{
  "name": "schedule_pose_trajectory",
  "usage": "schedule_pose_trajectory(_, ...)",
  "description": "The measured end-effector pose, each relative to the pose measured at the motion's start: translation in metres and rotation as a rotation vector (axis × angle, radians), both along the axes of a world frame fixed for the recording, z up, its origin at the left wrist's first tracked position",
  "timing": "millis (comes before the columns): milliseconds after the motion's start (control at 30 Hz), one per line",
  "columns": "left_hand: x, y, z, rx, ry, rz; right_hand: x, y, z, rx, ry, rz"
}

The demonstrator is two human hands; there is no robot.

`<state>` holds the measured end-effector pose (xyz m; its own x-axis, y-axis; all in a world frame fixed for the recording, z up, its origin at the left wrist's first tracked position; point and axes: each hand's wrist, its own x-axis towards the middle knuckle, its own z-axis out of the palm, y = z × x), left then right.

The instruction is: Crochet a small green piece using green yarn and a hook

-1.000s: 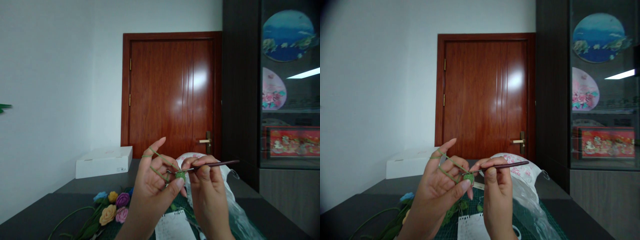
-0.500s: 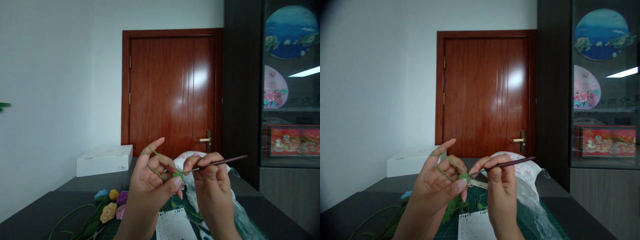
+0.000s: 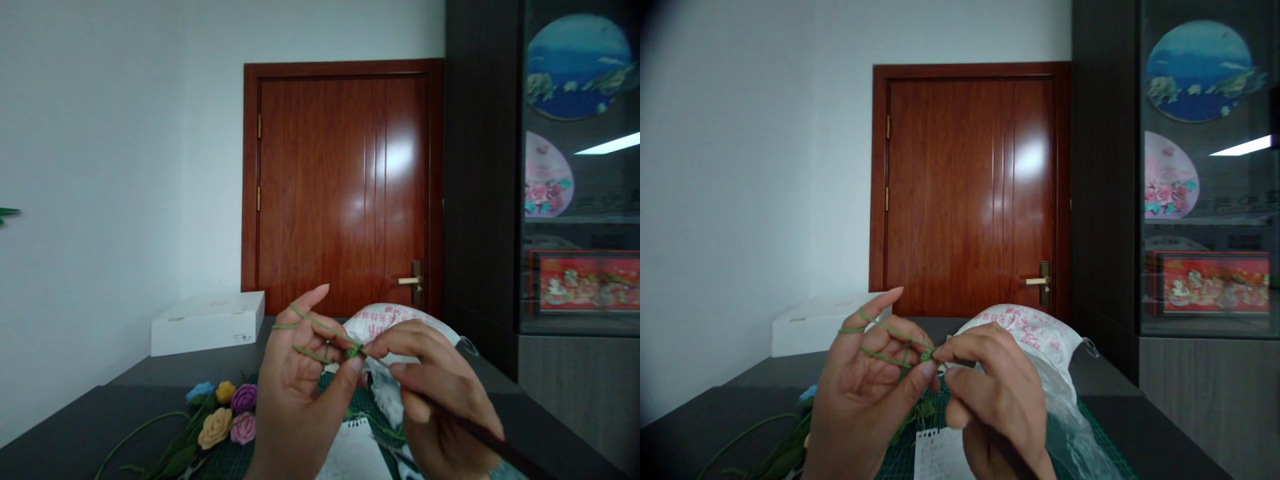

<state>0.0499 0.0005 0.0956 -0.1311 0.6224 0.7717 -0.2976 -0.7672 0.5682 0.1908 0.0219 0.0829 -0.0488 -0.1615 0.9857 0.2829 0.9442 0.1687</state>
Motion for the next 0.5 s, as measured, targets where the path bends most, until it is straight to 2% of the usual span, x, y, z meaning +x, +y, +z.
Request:
schedule_pose_trajectory(100,-0.001,0.001,-0.003,0.098,0.033,0.106,-0.001,-0.007,0.003,-0.044,0.043,-0.124)
schedule_pose_trajectory(167,-0.001,0.001,-0.003,0.151,0.066,0.136,-0.004,-0.009,0.002,-0.092,0.095,-0.113)
schedule_pose_trajectory(233,-0.001,0.001,-0.004,0.192,0.061,0.139,-0.006,-0.007,-0.003,-0.075,0.096,-0.061)
schedule_pose_trajectory(367,0.003,0.000,-0.007,0.253,-0.011,0.122,-0.015,0.006,-0.014,0.088,0.196,0.083)
schedule_pose_trajectory(433,0.006,0.000,-0.009,0.255,-0.031,0.107,-0.024,0.012,-0.016,0.031,0.301,0.215)
schedule_pose_trajectory(500,0.008,0.000,-0.009,0.214,-0.080,0.058,-0.033,0.016,-0.015,-0.072,0.340,0.413)
